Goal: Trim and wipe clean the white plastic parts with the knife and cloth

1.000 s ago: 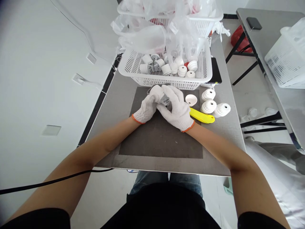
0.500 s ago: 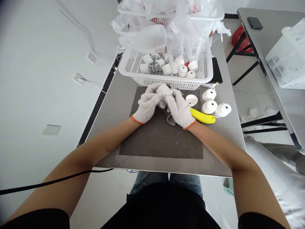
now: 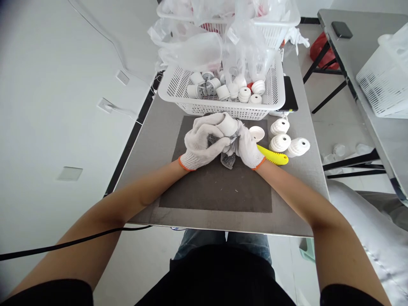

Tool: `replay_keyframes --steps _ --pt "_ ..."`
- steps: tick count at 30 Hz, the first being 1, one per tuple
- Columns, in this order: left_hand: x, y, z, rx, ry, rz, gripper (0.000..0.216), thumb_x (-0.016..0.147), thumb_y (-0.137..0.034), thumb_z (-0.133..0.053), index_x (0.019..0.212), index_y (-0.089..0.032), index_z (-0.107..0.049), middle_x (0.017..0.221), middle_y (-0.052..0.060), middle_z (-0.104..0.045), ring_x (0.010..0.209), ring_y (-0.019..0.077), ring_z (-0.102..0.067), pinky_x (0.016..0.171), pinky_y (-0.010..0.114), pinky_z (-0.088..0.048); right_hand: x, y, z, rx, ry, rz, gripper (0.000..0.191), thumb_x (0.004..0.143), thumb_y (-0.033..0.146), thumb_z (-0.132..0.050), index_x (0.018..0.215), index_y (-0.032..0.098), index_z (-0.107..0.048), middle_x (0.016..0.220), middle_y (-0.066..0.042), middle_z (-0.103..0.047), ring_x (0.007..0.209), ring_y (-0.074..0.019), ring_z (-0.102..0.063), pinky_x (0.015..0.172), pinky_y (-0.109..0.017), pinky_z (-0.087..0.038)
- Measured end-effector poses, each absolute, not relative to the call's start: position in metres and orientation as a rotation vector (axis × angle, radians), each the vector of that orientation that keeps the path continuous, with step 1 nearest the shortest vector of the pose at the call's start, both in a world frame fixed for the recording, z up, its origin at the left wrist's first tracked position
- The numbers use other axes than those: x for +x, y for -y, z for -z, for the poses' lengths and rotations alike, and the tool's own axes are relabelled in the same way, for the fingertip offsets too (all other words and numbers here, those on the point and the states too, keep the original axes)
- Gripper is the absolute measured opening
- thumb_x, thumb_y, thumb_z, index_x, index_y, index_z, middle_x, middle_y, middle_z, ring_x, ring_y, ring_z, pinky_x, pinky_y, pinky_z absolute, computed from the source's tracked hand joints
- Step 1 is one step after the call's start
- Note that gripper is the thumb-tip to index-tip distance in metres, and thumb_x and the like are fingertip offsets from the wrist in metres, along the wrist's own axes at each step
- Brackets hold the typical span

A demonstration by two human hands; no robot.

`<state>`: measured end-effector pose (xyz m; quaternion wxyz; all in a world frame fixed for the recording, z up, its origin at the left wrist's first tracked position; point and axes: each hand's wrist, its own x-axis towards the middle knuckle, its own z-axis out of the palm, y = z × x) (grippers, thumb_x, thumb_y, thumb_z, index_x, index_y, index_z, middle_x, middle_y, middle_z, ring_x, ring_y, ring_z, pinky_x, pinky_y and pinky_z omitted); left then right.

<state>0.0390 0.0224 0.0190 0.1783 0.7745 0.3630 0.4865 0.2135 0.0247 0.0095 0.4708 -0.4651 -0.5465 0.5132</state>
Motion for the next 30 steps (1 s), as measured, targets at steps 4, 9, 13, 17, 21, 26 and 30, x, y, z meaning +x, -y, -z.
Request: replay_keyframes --steps 4,9,13,17,21,26,30 --pt "0.044 -0.023 -0.008 2.227 -1.233 -1.356 0.027 0.104 -0.05 -0.074 0.125 -0.032 -0.073 0.143 0.005 -0.085 0.145 0.0292 -0.077 0.125 0.053 -0.065 0.211 -0.022 -0.022 -1.065 1.058 -1.446 0.056 0.099 0.083 -0.067 0.089 0.028 -0.062 0.062 0.0 -0.058 0.053 -0.0181 -0.059 0.045 -0.031 -0.053" --pt "0.041 -0.024 -0.003 2.142 -1.321 -1.393 0.066 0.106 -0.078 -0.056 0.148 -0.027 -0.063 0.153 0.012 -0.079 0.149 0.0292 -0.075 0.119 0.054 -0.068 0.209 -0.02 -0.027 -1.016 1.055 -1.461 0.056 0.096 0.075 -0.08 0.124 0.028 -0.068 0.076 0.003 -0.068 0.055 -0.0156 -0.06 0.043 -0.028 -0.05" --pt "0.04 -0.028 -0.011 2.164 -1.246 -1.342 0.077 0.099 -0.085 -0.064 0.153 -0.029 -0.061 0.157 0.011 -0.075 0.173 0.0335 -0.05 0.128 0.058 -0.063 0.209 -0.017 -0.024 -1.017 1.133 -1.456 0.072 0.094 0.084 -0.081 0.136 0.027 -0.067 0.078 0.004 -0.068 0.049 -0.0136 -0.053 0.036 -0.027 -0.039" --pt "0.039 -0.032 -0.015 2.133 -1.189 -1.221 0.074 0.089 -0.082 -0.081 0.144 -0.035 -0.068 0.149 0.007 -0.078 0.173 0.0386 -0.046 0.122 0.062 -0.063 0.211 -0.013 -0.025 -1.117 1.197 -1.435 0.075 0.092 0.092 -0.078 0.131 0.028 -0.073 0.061 0.005 -0.052 0.046 -0.0168 -0.05 0.036 -0.029 -0.035" --pt "0.037 -0.032 -0.019 2.095 -1.226 -1.231 0.077 0.087 -0.087 -0.082 0.141 -0.034 -0.068 0.141 0.007 -0.08 0.166 0.0357 -0.054 0.13 0.061 -0.057 0.213 -0.013 -0.029 -1.13 1.171 -1.461 0.08 0.092 0.092 -0.079 0.14 0.028 -0.072 0.061 0.006 -0.052 0.046 -0.0147 -0.046 0.036 -0.026 -0.032" --pt "0.036 -0.03 -0.023 2.12 -1.13 -1.179 0.056 0.095 -0.081 -0.078 0.128 -0.036 -0.076 0.122 0.003 -0.085 0.151 0.0334 -0.069 0.129 0.062 -0.06 0.214 -0.02 -0.02 -1.095 1.113 -1.52 0.067 0.098 0.084 -0.077 0.132 0.027 -0.069 0.059 0.007 -0.052 0.045 -0.014 -0.046 0.036 -0.023 -0.033" --pt "0.038 -0.03 -0.018 2.105 -1.154 -1.192 0.043 0.096 -0.064 -0.086 0.129 -0.037 -0.078 0.123 0.003 -0.086 0.136 0.0332 -0.079 0.121 0.06 -0.067 0.213 -0.025 -0.013 -1.148 1.195 -1.385 0.06 0.098 0.086 -0.075 0.109 0.028 -0.066 0.064 0.004 -0.056 0.048 -0.0147 -0.052 0.039 -0.026 -0.044"
